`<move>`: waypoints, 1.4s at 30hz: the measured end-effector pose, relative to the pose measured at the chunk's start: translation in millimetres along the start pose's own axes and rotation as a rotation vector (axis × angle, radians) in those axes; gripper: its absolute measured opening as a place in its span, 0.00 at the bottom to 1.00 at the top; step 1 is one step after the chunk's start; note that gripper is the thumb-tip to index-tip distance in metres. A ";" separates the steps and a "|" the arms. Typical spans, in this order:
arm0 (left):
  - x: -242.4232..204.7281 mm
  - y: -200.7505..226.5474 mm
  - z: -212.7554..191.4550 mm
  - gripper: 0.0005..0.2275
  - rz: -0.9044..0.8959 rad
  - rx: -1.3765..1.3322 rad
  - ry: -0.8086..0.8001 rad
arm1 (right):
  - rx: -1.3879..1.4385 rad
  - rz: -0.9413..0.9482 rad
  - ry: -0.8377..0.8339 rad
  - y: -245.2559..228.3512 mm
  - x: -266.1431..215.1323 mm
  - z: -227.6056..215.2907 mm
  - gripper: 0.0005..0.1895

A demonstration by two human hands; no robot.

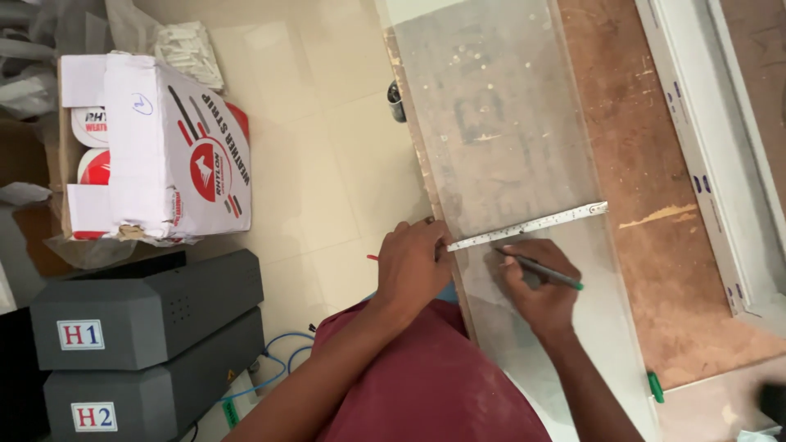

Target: Measuring and marking a long transparent plastic panel using a tape measure and a pen.

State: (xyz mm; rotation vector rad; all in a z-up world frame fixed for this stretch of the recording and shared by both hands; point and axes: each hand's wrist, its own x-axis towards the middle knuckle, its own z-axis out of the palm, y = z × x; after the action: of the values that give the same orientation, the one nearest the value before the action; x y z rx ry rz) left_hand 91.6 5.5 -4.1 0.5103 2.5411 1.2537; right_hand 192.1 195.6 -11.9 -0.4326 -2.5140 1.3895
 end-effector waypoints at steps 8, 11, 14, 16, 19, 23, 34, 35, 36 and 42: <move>0.6 0.5 0.0 0.03 -0.028 0.008 -0.026 | 0.042 0.054 0.013 -9.4 5.9 9.2 0.08; 0.9 1.7 -0.4 0.03 -0.034 0.012 -0.038 | 0.016 0.044 -0.001 -8.8 7.9 8.6 0.08; 1.3 1.7 -0.1 0.03 -0.037 0.018 -0.040 | -0.034 0.011 -0.015 -10.6 9.6 8.8 0.08; 1.7 1.5 0.6 0.03 -0.038 0.023 -0.040 | -0.063 -0.001 -0.022 -11.5 10.3 8.7 0.08; 1.3 0.3 1.6 0.04 -0.039 0.032 -0.042 | -0.057 0.037 -0.028 -9.9 9.6 9.6 0.08; 1.1 -0.7 2.5 0.04 -0.032 0.035 -0.034 | -0.020 0.050 0.010 -7.2 7.6 10.4 0.08; 0.8 -2.5 3.4 0.04 -0.011 0.033 -0.012 | 0.022 0.091 0.009 -6.7 7.8 11.0 0.08; 0.8 -2.7 3.1 0.04 -0.011 0.033 -0.014 | 0.011 0.082 0.005 -5.9 7.8 10.8 0.08; 0.7 -2.8 2.8 0.04 -0.011 0.032 -0.016 | 0.001 0.073 0.001 -5.2 7.8 10.6 0.09; 1.3 -2.6 2.3 0.05 -0.013 0.019 -0.020 | -0.005 0.072 0.013 -8.2 8.7 11.4 0.09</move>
State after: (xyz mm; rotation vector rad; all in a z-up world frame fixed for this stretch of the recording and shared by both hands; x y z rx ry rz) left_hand 90.8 6.2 -7.6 0.5066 2.5383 1.2155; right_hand 179.0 185.8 -10.3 -0.5366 -2.5156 1.4016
